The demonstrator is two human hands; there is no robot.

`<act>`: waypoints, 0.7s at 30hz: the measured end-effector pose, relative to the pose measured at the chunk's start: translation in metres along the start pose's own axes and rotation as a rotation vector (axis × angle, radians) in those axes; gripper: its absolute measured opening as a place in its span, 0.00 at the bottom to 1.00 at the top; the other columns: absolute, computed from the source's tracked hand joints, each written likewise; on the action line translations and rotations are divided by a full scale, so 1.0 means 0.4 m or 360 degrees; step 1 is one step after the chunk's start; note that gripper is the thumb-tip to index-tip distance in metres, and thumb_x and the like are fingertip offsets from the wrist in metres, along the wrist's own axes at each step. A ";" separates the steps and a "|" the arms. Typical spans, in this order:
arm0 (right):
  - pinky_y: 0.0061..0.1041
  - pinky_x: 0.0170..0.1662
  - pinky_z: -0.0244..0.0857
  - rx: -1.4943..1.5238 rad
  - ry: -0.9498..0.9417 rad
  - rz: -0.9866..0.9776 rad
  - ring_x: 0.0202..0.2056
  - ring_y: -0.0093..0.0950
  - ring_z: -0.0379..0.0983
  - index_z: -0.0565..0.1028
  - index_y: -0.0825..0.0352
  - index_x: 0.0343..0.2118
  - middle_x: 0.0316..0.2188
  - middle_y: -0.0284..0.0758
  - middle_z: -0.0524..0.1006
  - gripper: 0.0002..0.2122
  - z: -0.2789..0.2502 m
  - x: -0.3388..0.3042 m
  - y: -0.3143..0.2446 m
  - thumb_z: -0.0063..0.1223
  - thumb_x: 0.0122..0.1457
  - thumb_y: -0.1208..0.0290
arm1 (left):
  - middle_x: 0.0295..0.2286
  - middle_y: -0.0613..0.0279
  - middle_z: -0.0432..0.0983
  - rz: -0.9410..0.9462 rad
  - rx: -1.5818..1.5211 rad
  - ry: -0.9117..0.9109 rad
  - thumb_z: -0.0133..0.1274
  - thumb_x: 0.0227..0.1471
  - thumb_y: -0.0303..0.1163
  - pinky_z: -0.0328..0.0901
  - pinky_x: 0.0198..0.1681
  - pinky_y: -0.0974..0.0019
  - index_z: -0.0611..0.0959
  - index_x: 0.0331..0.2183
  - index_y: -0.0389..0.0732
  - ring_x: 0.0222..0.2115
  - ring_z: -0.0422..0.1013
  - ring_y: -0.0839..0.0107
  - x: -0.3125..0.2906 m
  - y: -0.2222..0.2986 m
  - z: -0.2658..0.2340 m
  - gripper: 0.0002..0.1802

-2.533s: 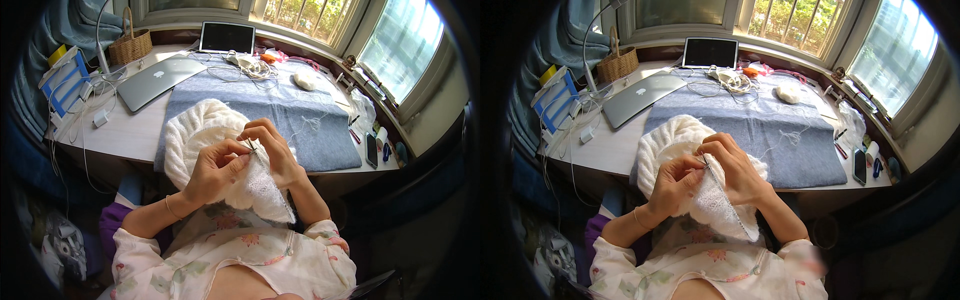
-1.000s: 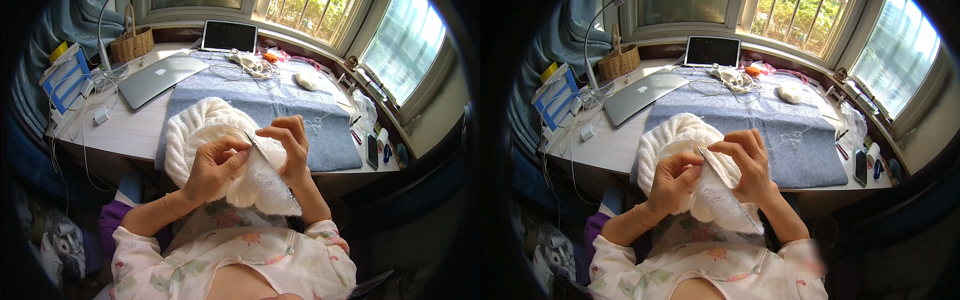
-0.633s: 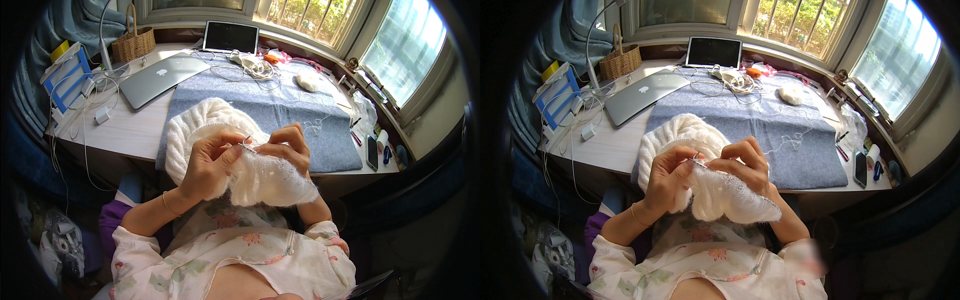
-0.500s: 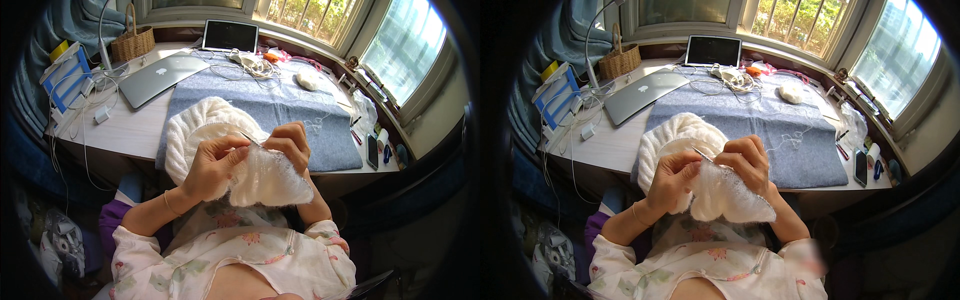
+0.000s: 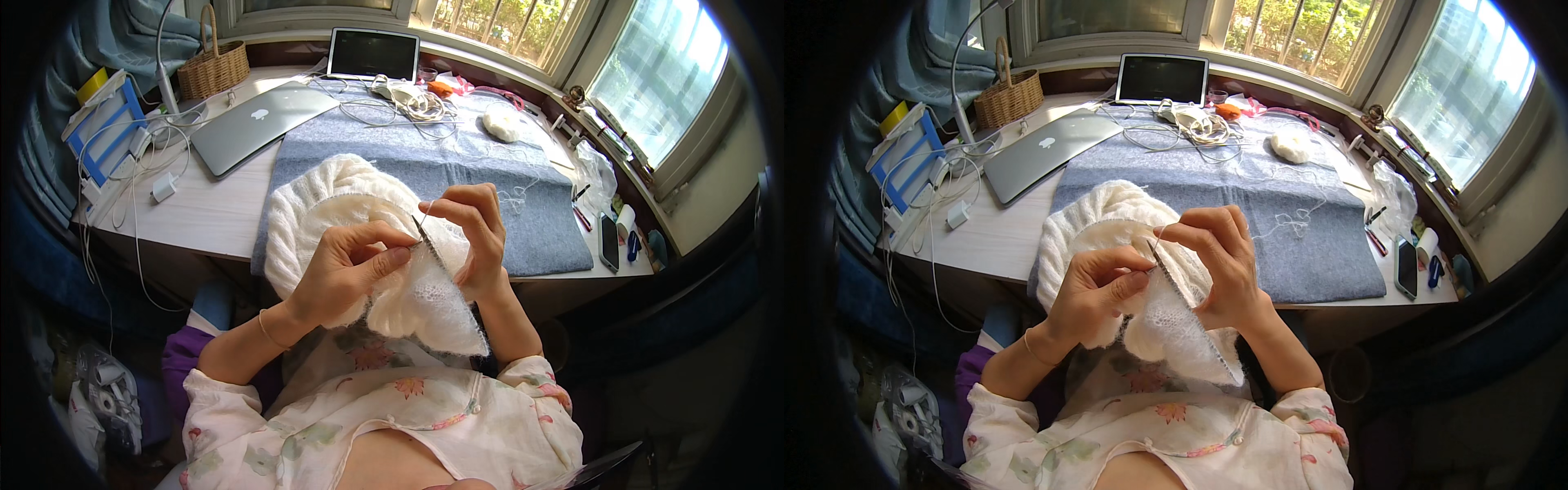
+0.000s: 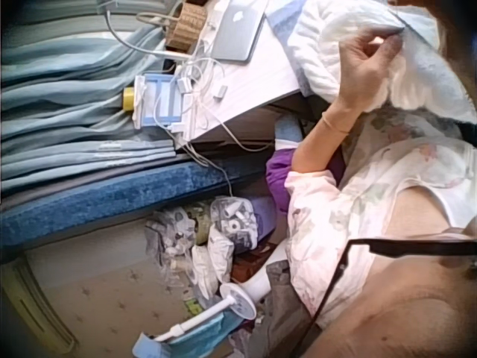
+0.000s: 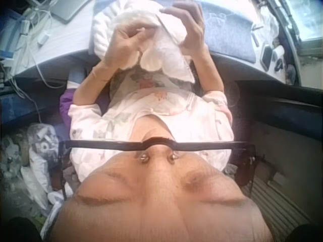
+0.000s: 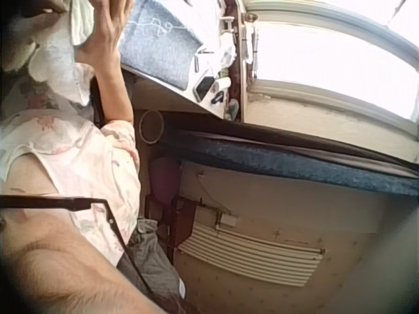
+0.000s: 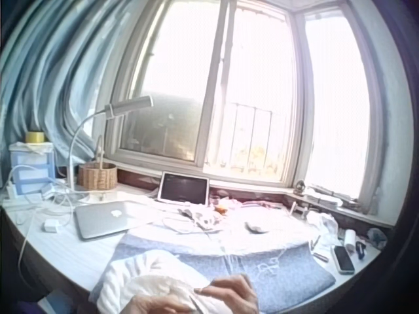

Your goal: The person knits a white fabric using knitting needles and white yarn. They repeatedly loop the yarn and pull it through stitches to extend the fabric. The person occasionally lifts the fabric to check its size and shape before continuing to knit.

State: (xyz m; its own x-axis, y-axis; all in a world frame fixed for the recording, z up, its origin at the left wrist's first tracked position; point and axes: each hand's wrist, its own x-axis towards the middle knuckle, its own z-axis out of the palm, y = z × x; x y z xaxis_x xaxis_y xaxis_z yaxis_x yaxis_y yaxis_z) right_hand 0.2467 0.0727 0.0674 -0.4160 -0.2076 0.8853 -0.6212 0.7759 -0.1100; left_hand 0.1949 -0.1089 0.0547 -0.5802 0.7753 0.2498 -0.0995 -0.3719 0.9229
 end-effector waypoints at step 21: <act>0.22 0.30 0.49 0.0006 0.0079 -0.0004 0.23 0.22 0.60 0.79 0.60 0.23 0.20 0.26 0.69 0.14 -0.016 -0.008 -0.019 0.57 0.28 0.62 | 0.30 0.68 0.74 0.0049 -0.0051 0.0096 0.51 0.49 0.25 0.59 0.25 0.84 0.79 0.36 0.37 0.25 0.65 0.87 0.000 0.025 -0.005 0.09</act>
State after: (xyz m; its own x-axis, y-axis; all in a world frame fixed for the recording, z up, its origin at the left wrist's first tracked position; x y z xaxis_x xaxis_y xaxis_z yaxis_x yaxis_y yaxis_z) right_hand 0.2569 0.0714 0.0684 -0.3811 -0.1797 0.9069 -0.6246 0.7733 -0.1092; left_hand 0.1922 -0.1134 0.0634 -0.6310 0.7313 0.2588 -0.1062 -0.4119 0.9050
